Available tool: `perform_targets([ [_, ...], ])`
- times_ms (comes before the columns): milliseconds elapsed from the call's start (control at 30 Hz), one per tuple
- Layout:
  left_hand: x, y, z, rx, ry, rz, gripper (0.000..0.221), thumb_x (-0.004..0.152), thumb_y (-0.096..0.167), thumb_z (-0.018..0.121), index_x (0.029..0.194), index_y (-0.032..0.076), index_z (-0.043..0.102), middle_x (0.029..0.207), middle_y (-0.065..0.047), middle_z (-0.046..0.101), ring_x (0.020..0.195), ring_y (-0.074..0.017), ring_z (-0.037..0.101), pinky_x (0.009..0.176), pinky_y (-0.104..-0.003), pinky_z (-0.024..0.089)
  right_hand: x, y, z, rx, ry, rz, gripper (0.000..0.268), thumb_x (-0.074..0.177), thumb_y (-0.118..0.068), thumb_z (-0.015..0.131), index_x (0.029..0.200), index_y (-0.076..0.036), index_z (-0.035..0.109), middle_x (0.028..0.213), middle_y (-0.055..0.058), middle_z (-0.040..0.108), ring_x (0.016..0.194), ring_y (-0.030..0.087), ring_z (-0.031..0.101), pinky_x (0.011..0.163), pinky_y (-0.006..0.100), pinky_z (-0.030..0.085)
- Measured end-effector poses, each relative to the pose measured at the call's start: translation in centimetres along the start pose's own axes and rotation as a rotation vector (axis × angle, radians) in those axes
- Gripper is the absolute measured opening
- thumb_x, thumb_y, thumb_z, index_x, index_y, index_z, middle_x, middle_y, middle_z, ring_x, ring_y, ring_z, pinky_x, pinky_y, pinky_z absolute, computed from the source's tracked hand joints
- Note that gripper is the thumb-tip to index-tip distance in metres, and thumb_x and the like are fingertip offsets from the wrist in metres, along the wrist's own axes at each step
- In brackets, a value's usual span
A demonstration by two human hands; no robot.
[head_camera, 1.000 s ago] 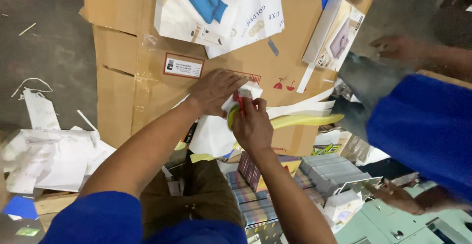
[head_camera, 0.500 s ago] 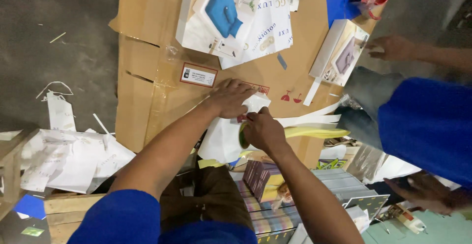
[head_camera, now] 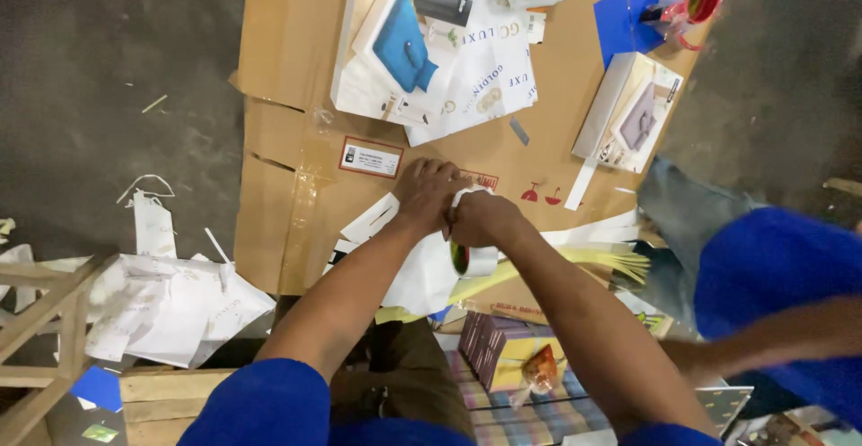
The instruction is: Wrapping small boxes in paper sheets and securing them with tape.
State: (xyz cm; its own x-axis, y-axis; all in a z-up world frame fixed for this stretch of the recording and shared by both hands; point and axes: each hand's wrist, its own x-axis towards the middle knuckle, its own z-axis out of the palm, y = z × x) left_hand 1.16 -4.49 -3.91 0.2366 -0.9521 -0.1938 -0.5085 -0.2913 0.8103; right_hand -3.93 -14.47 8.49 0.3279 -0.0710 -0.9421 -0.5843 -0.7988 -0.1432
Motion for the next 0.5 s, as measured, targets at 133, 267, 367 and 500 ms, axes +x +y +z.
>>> perform_targets([
  [133, -0.2, -1.8, 1.6, 0.056, 0.080, 0.062, 0.037, 0.079, 0.024, 0.077, 0.116, 0.026, 0.073, 0.115, -0.003, 0.063, 0.119, -0.0286, 0.051, 0.107, -0.048, 0.032, 1.9, -0.8, 2.3, -0.165, 0.074, -0.016, 0.035, 0.084, -0.026, 0.068, 0.118, -0.017, 0.073, 0.116, 0.018, 0.069, 0.100, 0.034, 0.070, 0.084, 0.047, 0.058],
  [267, 0.0, -0.7, -0.3, 0.138, -0.080, 0.001, 0.038, 0.073, 0.029, 0.080, 0.110, 0.026, 0.073, 0.120, 0.002, 0.063, 0.125, -0.0232, 0.053, 0.110, -0.042, 0.034, 1.5, -0.3, -3.0, 0.110, -0.033, 0.047, 0.036, 0.079, -0.026, 0.074, 0.114, -0.016, 0.073, 0.101, 0.014, 0.073, 0.092, 0.031, 0.073, 0.079, 0.049, 0.061],
  [367, 0.2, -0.6, -0.1, 0.060, -0.024, -0.010, 0.053, 0.067, 0.036, 0.084, 0.118, 0.029, 0.073, 0.120, 0.000, 0.063, 0.124, -0.0264, 0.050, 0.110, -0.047, 0.031, 3.4, 2.8, 1.4, 0.124, -0.149, -0.149, 0.031, 0.081, -0.029, 0.076, 0.108, -0.014, 0.077, 0.097, 0.012, 0.074, 0.089, 0.027, 0.072, 0.079, 0.043, 0.058],
  [500, 0.1, 1.3, -2.2, 0.032, -0.017, -0.009, 0.066, 0.059, 0.044, 0.090, 0.119, 0.024, 0.072, 0.120, -0.004, 0.061, 0.125, -0.0296, 0.047, 0.109, -0.051, 0.027, 2.1, 4.4, 6.7, 0.136, -0.327, -0.462, 0.027, 0.084, -0.033, 0.080, 0.099, -0.010, 0.083, 0.092, 0.008, 0.076, 0.085, 0.022, 0.071, 0.079, 0.034, 0.054],
])
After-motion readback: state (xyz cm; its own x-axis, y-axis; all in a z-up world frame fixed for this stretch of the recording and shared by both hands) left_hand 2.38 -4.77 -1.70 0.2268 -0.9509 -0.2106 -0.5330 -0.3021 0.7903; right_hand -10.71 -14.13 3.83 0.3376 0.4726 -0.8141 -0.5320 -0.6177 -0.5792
